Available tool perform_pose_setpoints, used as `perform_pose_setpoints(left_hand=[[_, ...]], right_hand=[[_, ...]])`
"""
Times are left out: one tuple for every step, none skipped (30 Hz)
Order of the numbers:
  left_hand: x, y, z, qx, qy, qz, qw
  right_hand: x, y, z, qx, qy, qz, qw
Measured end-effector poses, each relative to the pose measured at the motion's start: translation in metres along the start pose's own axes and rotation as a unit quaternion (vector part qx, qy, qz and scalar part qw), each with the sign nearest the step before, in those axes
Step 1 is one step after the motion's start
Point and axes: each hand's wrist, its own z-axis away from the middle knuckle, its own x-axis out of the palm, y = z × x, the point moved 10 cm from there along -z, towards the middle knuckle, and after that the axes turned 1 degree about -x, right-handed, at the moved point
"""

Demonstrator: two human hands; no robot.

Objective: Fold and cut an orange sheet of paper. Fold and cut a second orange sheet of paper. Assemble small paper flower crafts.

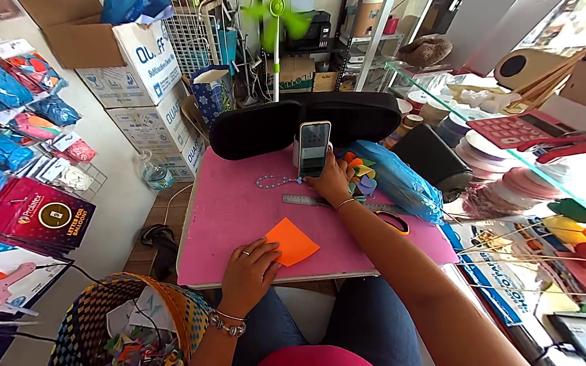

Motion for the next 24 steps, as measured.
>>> perform_pose_setpoints(left_hand=[[0.000,0.000,0.000,0.000,0.000,0.000,1.000],[0.000,0.000,0.000,-0.002,0.000,0.000,1.000],[0.000,-0.001,0.000,-0.002,-0.001,0.000,1.000],[0.000,-0.001,0.000,-0.002,-0.001,0.000,1.000],[0.000,-0.001,0.000,-0.003,-0.001,-0.001,1.000],[0.001,-0.001,0.000,-0.003,-0.001,-0.001,1.000],[0.001,-0.001,0.000,-0.003,-0.001,-0.001,1.000],[0.001,-0.001,0.000,-0.003,-0.001,-0.001,1.000],[0.001,-0.001,0.001,-0.003,-0.001,-0.001,1.000],[0.001,-0.001,0.001,-0.004,0.000,-0.001,1.000],[0.001,-0.001,0.001,-0.004,-0.001,0.000,1.000],[0.000,-0.001,0.001,-0.005,-0.001,0.001,1.000],[0.000,-0.001,0.001,-0.004,-0.001,0.002,1.000],[0.000,-0.001,0.001,-0.004,0.000,0.003,1.000],[0.001,-0.001,0.001,-0.004,-0.001,0.004,1.000],[0.001,-0.001,0.001,-0.003,-0.001,0.004,1.000],[0.001,-0.001,0.001,-0.003,-0.001,0.003,1.000],[0.001,-0.001,0.001,-0.003,-0.002,0.002,1.000],[0.001,-0.001,0.000,-0.002,-0.003,0.001,1.000],[0.001,0.000,0.000,-0.003,-0.004,0.000,1.000],[0.001,-0.001,0.000,-0.003,-0.005,-0.001,1.000],[0.002,-0.001,0.000,-0.004,-0.005,-0.001,1.000],[0.001,-0.001,0.001,-0.004,-0.004,-0.001,1.000],[0.001,-0.001,0.001,-0.004,-0.003,-0.001,1.000]], right_hand=[[-0.001,-0.001,0.001,-0.002,0.001,-0.004,1.000],[-0.002,-0.002,0.001,-0.002,0.001,-0.006,1.000],[-0.001,-0.002,0.001,-0.001,0.001,-0.005,1.000],[-0.001,-0.001,0.001,0.001,0.001,-0.004,1.000],[-0.001,-0.001,0.001,0.002,0.003,-0.001,1.000],[-0.001,-0.001,0.000,0.002,0.003,0.001,1.000],[-0.001,-0.001,0.000,0.003,0.001,0.003,1.000],[-0.001,0.000,0.000,0.005,-0.001,0.003,1.000],[-0.002,0.000,0.000,0.006,-0.002,0.002,1.000],[-0.003,0.000,0.001,0.006,-0.004,-0.004,1.000],[-0.006,0.000,0.001,0.004,-0.003,-0.018,1.000],[-0.010,0.000,0.002,-0.003,0.002,-0.042,0.999],[-0.015,0.000,0.003,-0.012,0.010,-0.072,0.997],[-0.020,0.001,0.003,-0.023,0.018,-0.105,0.994],[-0.025,0.002,0.002,-0.033,0.026,-0.129,0.991],[-0.029,0.005,0.000,-0.043,0.033,-0.145,0.988],[-0.032,0.008,-0.001,-0.051,0.040,-0.154,0.986],[-0.035,0.010,-0.002,-0.057,0.049,-0.161,0.984],[-0.038,0.012,-0.003,-0.061,0.052,-0.165,0.983],[-0.040,0.012,-0.003,-0.062,0.052,-0.168,0.982],[-0.040,0.013,-0.003,-0.062,0.048,-0.173,0.982],[-0.041,0.013,-0.003,-0.059,0.047,-0.178,0.981],[-0.041,0.013,-0.002,-0.058,0.046,-0.184,0.980],[-0.041,0.012,-0.003,-0.055,0.045,-0.187,0.980]])
